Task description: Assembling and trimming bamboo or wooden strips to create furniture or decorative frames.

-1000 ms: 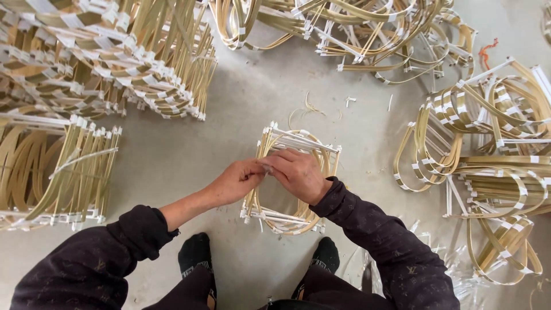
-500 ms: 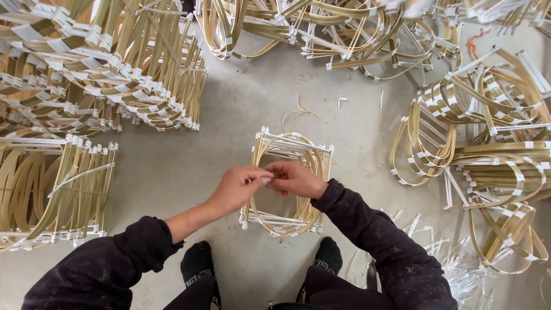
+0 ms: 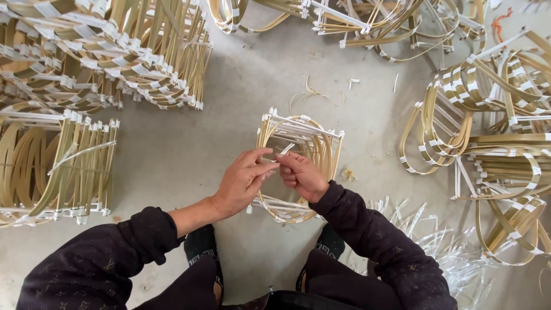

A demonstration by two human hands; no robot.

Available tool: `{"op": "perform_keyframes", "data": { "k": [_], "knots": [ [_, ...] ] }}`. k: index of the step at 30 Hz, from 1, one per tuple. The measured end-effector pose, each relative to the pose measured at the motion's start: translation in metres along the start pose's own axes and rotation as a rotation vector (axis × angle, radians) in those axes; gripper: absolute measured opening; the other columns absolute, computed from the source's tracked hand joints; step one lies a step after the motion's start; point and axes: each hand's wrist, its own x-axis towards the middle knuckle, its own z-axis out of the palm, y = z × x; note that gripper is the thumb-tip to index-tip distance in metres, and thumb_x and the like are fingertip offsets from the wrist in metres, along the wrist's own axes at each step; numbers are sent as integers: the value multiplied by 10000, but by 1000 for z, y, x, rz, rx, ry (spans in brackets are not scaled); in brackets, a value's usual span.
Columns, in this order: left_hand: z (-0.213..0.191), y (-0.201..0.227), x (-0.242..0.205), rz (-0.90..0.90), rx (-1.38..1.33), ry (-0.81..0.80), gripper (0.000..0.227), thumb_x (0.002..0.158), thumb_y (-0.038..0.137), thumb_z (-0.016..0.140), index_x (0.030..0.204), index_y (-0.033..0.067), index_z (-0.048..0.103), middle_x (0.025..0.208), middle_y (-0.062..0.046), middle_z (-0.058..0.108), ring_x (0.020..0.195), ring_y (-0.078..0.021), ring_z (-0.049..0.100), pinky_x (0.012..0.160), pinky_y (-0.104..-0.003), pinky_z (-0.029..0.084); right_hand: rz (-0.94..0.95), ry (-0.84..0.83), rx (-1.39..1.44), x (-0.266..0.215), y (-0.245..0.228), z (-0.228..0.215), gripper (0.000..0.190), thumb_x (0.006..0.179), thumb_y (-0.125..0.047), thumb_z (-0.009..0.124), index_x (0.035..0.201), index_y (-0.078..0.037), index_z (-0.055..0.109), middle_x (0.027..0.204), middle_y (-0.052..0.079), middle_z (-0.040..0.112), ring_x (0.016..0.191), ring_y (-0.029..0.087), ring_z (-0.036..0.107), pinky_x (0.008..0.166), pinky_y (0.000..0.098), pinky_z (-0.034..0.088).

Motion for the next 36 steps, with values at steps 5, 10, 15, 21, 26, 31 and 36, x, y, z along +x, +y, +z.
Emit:
{"op": "perform_keyframes", "data": {
  "k": [5,10,15,21,26,31,36],
  "knots": [
    [2,-62,-25,-267,-330,37,208,1017,113,590,1111,44,762,1216,-70,640,968,-160,607,872,-301,512,-178,115,10,27,23,-37,134,1031,-180,654,942,-79,650,638,-91,410,522,28,340,467,218,272],
    [-8,-82,-16,-632,-537,98,279,1072,215,569,1092,26,774,1091,-71,709,910,-147,630,800,-296,505,-317,164,0,31,31,-28,175,1055,-201,638,905,-121,595,642,-46,458,533,83,420,487,260,353],
    [-25,-38,24,-713,-1139,-110,355,1039,374,422,958,114,650,980,-54,765,798,-138,707,703,-278,535,-308,14,149,7,7,9,194,1039,-291,460,970,-139,558,965,44,672,698,160,576,660,293,463],
    [3,-89,25,-566,-802,-133,378,1125,322,478,857,87,605,636,32,485,582,-52,390,540,-227,353,-340,-99,136,9,18,-10,220,1134,-255,477,973,-111,516,831,17,556,629,80,373,622,259,351],
    [-10,-109,12,-519,-657,-242,367,1116,299,487,843,78,596,706,65,489,636,-30,408,575,-211,361,-275,57,89,14,22,-12,233,1108,-239,482,906,-124,507,750,-8,508,590,65,305,557,243,284],
    [-21,-119,14,-504,-565,-247,390,1124,294,507,818,66,588,711,60,486,646,-34,394,586,-217,370,-284,98,80,23,22,-13,229,1094,-217,497,884,-129,515,722,-26,491,567,40,292,520,223,252],
    [-24,-97,23,-550,-546,-148,375,1104,293,506,820,68,604,660,40,521,608,-45,441,567,-229,396,-568,151,-12,14,19,-5,220,1102,-234,509,996,-87,634,931,66,703,649,56,411,611,226,357]
  ]
}}
